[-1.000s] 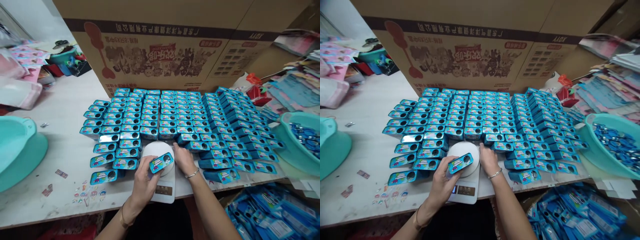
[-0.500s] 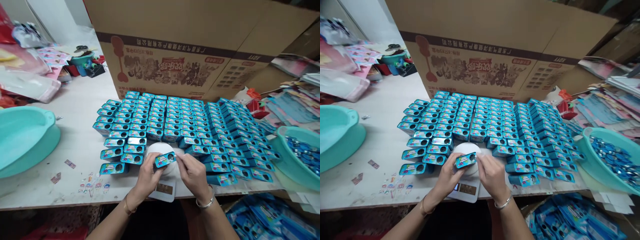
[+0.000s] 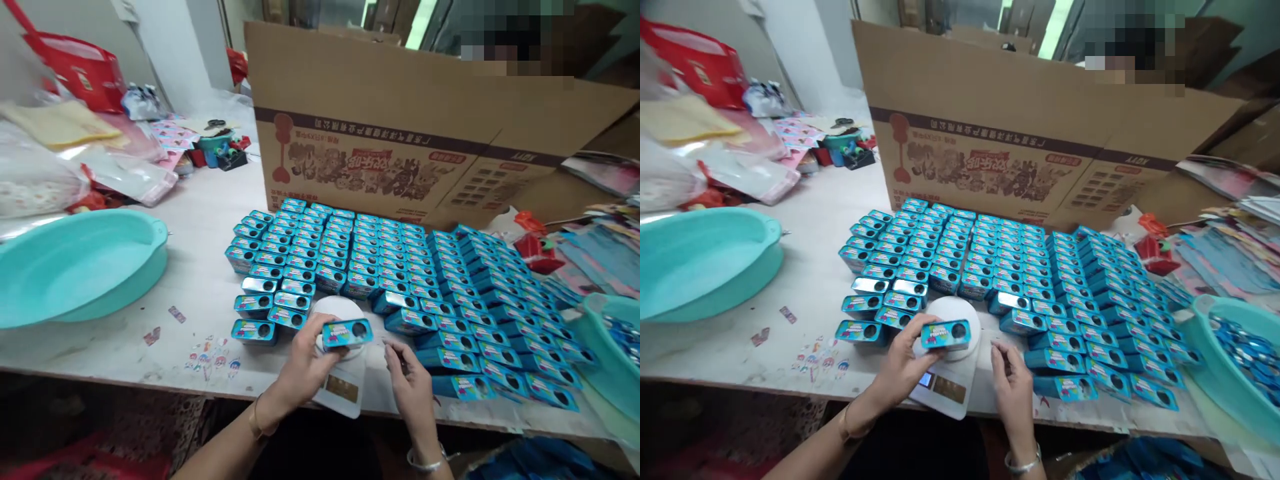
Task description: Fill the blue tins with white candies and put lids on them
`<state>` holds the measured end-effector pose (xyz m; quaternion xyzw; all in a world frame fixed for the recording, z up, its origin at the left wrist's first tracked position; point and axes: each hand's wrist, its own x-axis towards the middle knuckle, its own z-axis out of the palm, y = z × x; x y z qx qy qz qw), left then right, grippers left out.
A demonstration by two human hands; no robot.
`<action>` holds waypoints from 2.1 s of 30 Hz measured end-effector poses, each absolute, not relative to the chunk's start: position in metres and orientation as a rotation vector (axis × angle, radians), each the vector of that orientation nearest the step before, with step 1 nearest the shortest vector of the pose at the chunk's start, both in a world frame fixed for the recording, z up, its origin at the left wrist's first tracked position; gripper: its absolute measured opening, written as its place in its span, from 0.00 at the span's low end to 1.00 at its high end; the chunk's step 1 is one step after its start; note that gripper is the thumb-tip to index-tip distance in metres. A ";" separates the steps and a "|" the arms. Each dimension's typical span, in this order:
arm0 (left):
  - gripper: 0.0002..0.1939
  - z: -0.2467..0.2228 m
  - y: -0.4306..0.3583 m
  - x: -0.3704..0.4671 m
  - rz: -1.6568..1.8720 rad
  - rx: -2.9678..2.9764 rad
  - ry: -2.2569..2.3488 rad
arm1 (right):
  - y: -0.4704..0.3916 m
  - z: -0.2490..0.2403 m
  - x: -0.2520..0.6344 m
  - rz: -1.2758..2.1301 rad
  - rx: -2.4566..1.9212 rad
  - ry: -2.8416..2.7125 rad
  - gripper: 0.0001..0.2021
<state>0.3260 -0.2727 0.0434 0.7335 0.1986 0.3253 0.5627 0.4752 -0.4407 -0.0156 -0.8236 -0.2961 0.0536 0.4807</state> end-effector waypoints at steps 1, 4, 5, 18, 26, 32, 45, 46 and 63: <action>0.14 0.054 -0.272 0.315 0.764 1.745 0.451 | -0.445 -0.022 0.475 0.143 -2.010 -0.702 0.19; 0.15 0.083 -0.262 0.270 0.826 1.774 0.504 | -0.456 -0.039 0.479 0.128 -2.039 -0.671 0.21; 0.15 0.088 -0.256 0.253 0.875 1.775 0.575 | -0.457 -0.042 0.481 0.114 -2.062 -0.669 0.21; 0.30 -0.019 -0.102 0.180 1.101 1.661 1.343 | -0.364 0.003 0.515 0.127 -2.734 -1.535 0.27; 0.30 -0.013 -0.082 0.205 0.965 1.665 0.975 | -0.337 0.020 0.526 0.420 -2.782 -1.703 0.25; 0.28 -0.016 -0.076 0.199 0.933 1.703 0.902 | -0.344 0.002 0.534 0.388 -2.795 -1.685 0.21; 0.29 -0.044 -0.045 0.224 0.987 1.727 0.786 | -0.340 0.020 0.512 0.068 -2.404 -1.432 0.11; 0.29 -0.048 -0.049 0.227 1.003 1.704 0.774 | -0.323 0.030 0.499 0.072 -2.254 -1.460 0.11; 0.31 -0.056 -0.070 0.251 1.060 1.608 1.026 | -0.140 0.083 0.372 -0.196 -2.050 -1.978 0.10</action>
